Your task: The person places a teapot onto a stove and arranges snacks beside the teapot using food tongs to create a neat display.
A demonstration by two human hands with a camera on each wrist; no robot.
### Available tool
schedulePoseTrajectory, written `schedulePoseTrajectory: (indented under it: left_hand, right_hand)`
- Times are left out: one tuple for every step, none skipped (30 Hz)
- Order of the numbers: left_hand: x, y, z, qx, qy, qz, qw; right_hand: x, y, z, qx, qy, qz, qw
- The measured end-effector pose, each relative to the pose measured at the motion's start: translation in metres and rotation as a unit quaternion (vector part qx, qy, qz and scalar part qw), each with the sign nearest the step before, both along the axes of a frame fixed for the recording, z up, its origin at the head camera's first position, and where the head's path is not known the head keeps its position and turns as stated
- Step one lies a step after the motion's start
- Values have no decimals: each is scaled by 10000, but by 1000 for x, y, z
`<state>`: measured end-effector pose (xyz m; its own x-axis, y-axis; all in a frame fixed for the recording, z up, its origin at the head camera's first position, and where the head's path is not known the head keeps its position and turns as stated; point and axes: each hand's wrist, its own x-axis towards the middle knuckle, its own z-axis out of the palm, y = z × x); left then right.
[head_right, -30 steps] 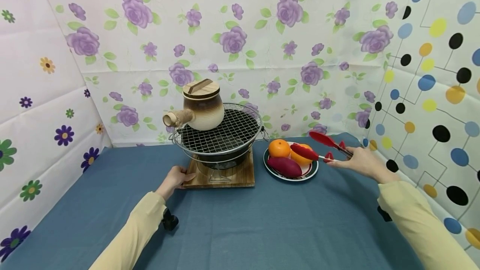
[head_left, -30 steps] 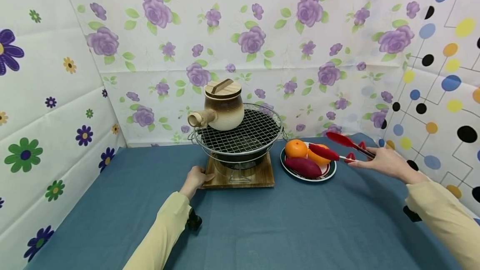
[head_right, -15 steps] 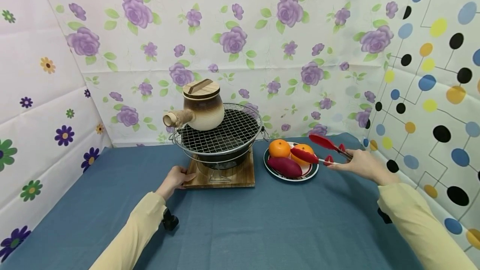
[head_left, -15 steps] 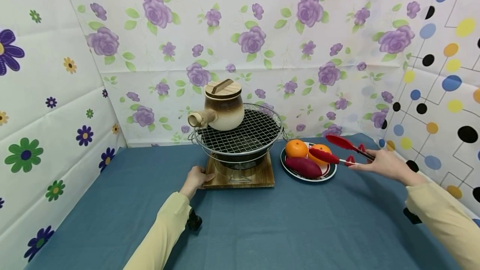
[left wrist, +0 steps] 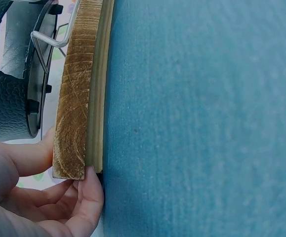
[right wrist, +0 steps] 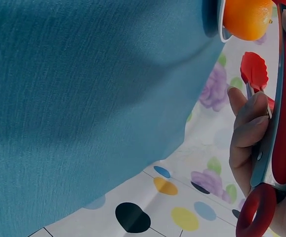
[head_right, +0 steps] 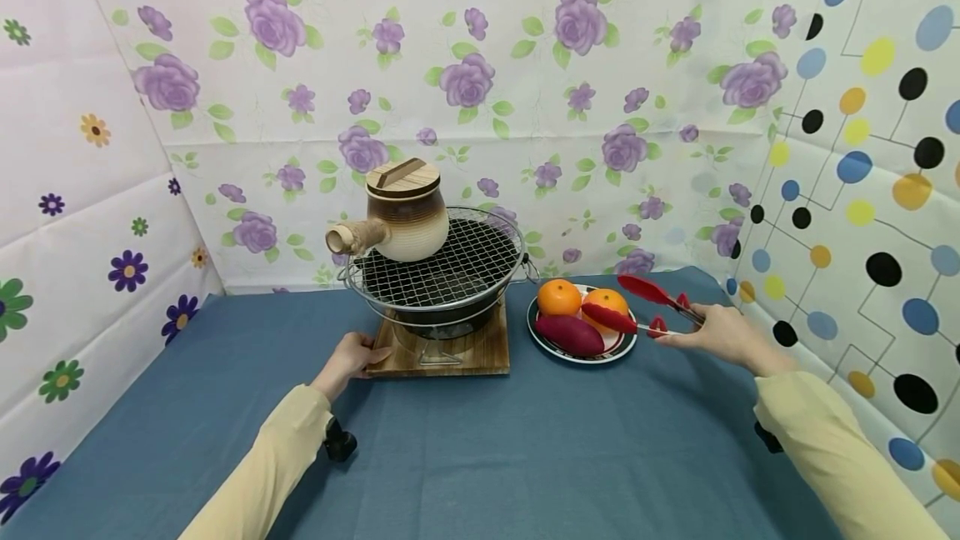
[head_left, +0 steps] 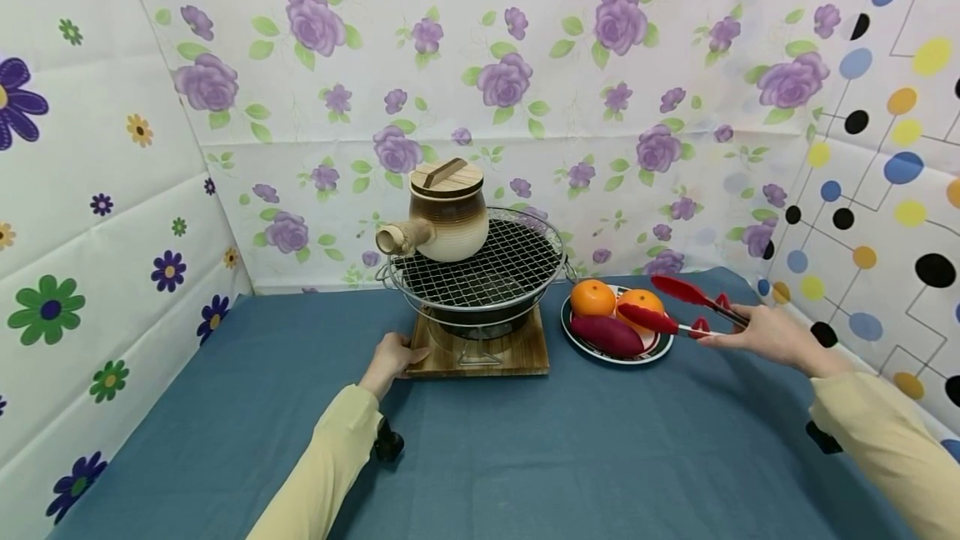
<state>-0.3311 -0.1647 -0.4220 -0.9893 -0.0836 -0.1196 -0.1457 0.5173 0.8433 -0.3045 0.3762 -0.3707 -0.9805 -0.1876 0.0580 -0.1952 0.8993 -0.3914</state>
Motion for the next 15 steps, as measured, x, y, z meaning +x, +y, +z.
schedulePoseTrajectory:
  left_hand:
    - [0,0,0,-6,0,1,10000]
    - [0,0,0,-7,3,-8,10000]
    - [0,0,0,0,-6,-1,10000]
    - [0,0,0,1,-9,6,10000]
    - [-1,0,0,2,-11,10,10000]
    - [-1,0,0,-1,-5,7,10000]
    - [-1,0,0,-7,0,6,10000]
    - [-1,0,0,-6,-4,12,10000]
    - [-1,0,0,-4,-14,26,10000]
    - [-1,0,-1,-10,-12,27,10000]
    - [-1,0,-1,-20,0,13,10000]
    - [-1,0,-1,-30,3,9,10000]
    - [-1,0,-1,-35,1,11,10000]
    - [-1,1,0,-31,-4,16,10000]
    - [0,0,0,-39,1,11,10000]
  right_hand:
    - [0,0,0,20,5,-6,10000]
    - [0,0,-1,36,-2,-25,10000]
    - [0,0,-1,51,-4,-16,10000]
    - [0,0,-2,67,-6,-28,10000]
    - [0,0,-3,66,-19,-31,10000]
    - [-1,0,-3,64,-13,-24,10000]
    - [-1,0,-4,65,-16,-35,10000]
    - [-1,0,-5,64,-10,-51,10000]
    - [-1,-1,-5,63,0,-30,10000]
    - [-1,-1,-6,64,3,-38,10000]
    - [-1,-1,-6,65,4,-30,10000]
    - [-1,-1,-7,71,20,-32,10000]
    - [-1,-1,-7,73,20,-48,10000]
    - [-1,-2,-7,76,26,-41,10000]
    - [-1,-2,-7,77,25,-29,10000]
